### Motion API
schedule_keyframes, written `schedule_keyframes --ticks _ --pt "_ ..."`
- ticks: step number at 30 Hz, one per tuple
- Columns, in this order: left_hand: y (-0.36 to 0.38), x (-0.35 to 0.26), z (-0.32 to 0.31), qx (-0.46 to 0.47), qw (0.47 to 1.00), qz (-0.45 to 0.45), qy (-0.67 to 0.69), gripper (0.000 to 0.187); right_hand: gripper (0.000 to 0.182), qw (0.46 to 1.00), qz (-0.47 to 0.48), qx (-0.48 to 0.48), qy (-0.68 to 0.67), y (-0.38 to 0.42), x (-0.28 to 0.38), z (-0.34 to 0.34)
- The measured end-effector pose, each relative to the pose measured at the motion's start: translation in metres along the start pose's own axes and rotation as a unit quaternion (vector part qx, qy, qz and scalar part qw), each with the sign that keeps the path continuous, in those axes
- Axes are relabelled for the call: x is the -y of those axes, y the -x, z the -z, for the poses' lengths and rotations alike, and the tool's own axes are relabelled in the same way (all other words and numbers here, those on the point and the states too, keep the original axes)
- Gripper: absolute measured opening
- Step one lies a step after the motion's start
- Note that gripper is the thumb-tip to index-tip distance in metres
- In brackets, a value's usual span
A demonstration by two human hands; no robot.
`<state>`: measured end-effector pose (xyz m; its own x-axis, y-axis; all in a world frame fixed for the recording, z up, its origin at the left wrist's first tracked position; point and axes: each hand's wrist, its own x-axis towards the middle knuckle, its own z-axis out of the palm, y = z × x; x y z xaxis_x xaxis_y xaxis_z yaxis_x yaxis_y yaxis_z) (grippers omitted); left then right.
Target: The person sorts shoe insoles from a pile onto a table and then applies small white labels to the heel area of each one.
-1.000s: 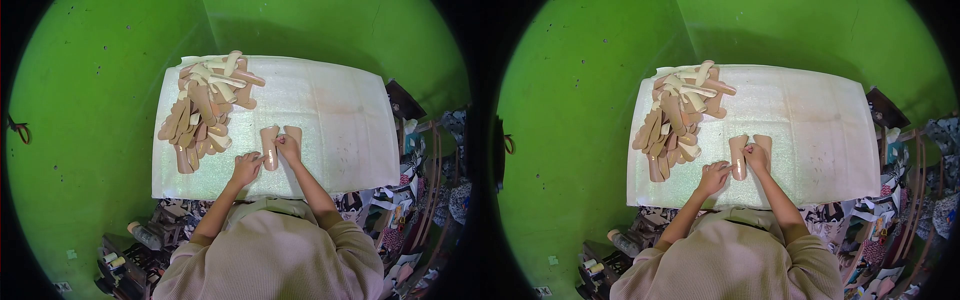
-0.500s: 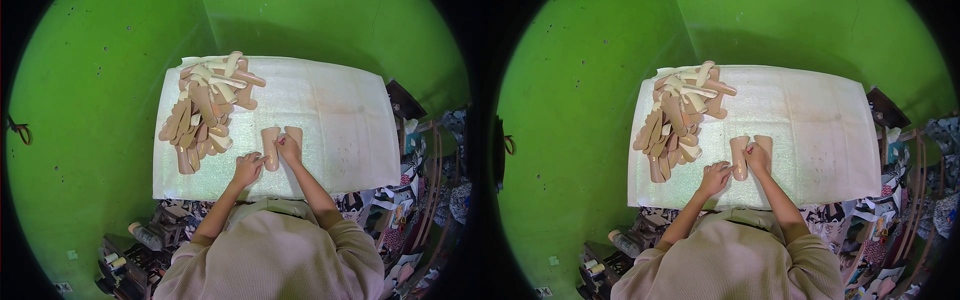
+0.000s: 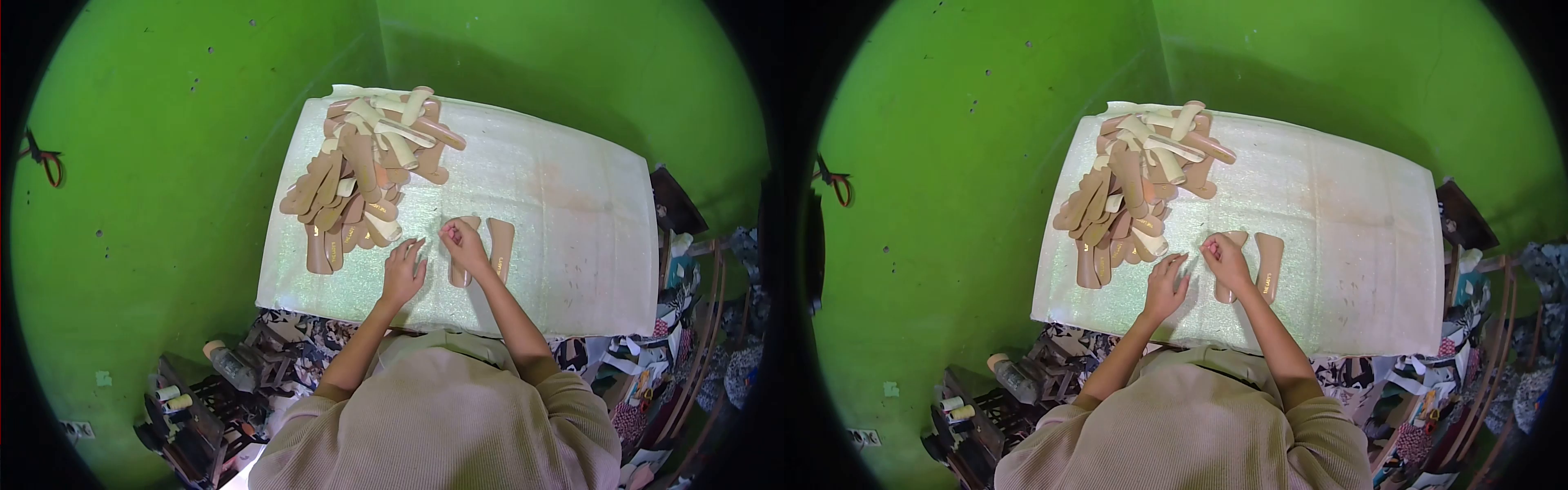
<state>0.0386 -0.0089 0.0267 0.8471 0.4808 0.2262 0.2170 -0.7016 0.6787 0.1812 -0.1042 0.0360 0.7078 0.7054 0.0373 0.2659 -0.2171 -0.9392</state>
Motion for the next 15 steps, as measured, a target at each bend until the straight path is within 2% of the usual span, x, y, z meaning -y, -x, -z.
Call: schedule_keyframes --ticks 3,7,8,11,15 --pt "0.0 0.016 0.005 -0.087 0.996 0.031 -0.008 0.04 0.012 0.999 0.027 0.036 0.003 -0.002 -0.003 -0.018" --pt "0.005 0.043 0.008 -0.167 0.975 0.141 -0.024 0.037 0.011 0.996 0.007 0.092 0.017 -0.003 -0.003 -0.035" --pt "0.006 0.056 0.007 -0.198 0.971 0.131 -0.006 0.032 0.011 0.995 0.009 0.097 0.017 -0.004 -0.001 -0.037" --pt "0.004 0.068 0.016 -0.142 0.945 0.287 0.065 0.027 0.011 0.994 0.018 0.107 0.019 -0.004 0.002 -0.045" --pt "-0.004 0.084 0.013 -0.138 0.937 0.319 0.04 0.028 0.011 0.991 0.035 0.125 0.018 -0.003 0.002 -0.052"
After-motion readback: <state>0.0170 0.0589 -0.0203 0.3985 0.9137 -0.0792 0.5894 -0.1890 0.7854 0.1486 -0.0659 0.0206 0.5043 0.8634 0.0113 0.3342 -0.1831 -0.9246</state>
